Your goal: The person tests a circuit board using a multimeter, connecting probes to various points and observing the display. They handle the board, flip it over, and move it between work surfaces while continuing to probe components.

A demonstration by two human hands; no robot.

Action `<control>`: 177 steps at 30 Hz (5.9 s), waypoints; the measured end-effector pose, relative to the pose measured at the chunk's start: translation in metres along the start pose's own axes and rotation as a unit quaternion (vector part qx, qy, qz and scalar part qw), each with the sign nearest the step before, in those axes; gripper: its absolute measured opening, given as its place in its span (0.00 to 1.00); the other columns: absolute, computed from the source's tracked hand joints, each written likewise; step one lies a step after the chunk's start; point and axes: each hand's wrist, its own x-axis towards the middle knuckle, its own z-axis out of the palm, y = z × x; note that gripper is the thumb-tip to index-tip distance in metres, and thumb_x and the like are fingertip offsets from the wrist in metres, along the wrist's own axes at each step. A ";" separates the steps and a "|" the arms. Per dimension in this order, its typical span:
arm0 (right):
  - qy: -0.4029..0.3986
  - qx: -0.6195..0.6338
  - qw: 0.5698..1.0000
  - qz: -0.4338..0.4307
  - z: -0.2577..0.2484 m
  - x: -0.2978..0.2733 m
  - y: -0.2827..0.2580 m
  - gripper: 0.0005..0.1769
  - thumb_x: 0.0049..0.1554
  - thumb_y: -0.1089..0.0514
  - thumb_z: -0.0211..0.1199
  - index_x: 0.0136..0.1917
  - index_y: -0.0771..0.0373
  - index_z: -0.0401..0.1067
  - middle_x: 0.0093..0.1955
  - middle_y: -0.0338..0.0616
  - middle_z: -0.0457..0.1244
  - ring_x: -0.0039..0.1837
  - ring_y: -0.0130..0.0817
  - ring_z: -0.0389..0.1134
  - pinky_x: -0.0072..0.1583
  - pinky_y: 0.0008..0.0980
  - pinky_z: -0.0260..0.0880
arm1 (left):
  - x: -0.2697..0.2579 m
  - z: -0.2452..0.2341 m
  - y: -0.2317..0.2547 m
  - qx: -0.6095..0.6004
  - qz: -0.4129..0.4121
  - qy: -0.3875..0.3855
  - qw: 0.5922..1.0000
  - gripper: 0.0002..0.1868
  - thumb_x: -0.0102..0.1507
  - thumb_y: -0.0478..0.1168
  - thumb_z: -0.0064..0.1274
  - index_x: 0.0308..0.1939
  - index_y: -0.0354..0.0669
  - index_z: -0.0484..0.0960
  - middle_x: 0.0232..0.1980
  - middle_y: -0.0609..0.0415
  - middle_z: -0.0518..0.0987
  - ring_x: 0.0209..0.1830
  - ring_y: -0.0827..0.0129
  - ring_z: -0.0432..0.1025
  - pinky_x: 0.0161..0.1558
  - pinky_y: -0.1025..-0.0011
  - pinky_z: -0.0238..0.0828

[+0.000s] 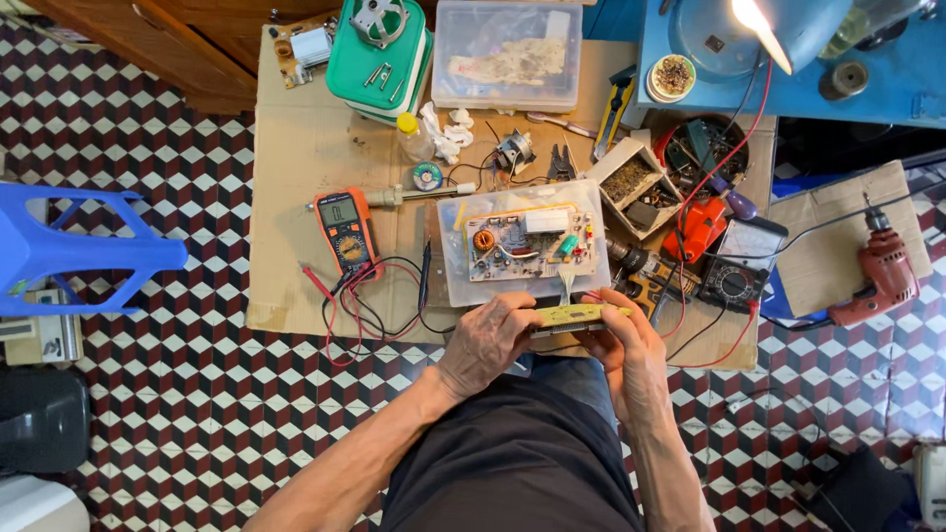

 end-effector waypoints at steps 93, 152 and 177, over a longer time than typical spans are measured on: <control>-0.004 -0.021 0.998 -0.059 0.000 0.117 -0.004 0.18 0.64 0.53 0.63 0.59 0.68 0.65 0.53 0.48 0.69 0.52 0.34 0.72 0.54 0.33 0.74 | -0.015 0.023 -0.075 -0.322 -0.591 0.151 0.724 0.20 0.60 0.39 0.58 0.53 0.32 0.78 0.43 0.49 0.85 0.39 0.70 0.81 0.34 0.72 0.83; -0.164 -0.477 0.862 0.048 0.046 -0.014 0.059 0.24 0.60 0.49 0.61 0.65 0.65 0.75 0.47 0.43 0.72 0.44 0.27 0.70 0.46 0.26 0.70 | -0.128 -0.025 -0.089 -0.102 -0.529 0.199 0.818 0.16 0.66 0.51 0.55 0.41 0.42 0.81 0.32 0.47 0.84 0.33 0.52 0.81 0.34 0.58 0.74; -0.054 -0.499 0.861 0.083 0.084 -0.072 0.072 0.29 0.65 0.48 0.48 0.78 0.52 0.65 0.38 0.42 0.64 0.35 0.24 0.58 0.37 0.25 0.61 | -0.241 -0.058 -0.303 0.190 -0.603 0.125 0.765 0.22 0.62 0.50 0.61 0.50 0.38 0.77 0.49 0.39 0.77 0.51 0.45 0.73 0.50 0.51 0.71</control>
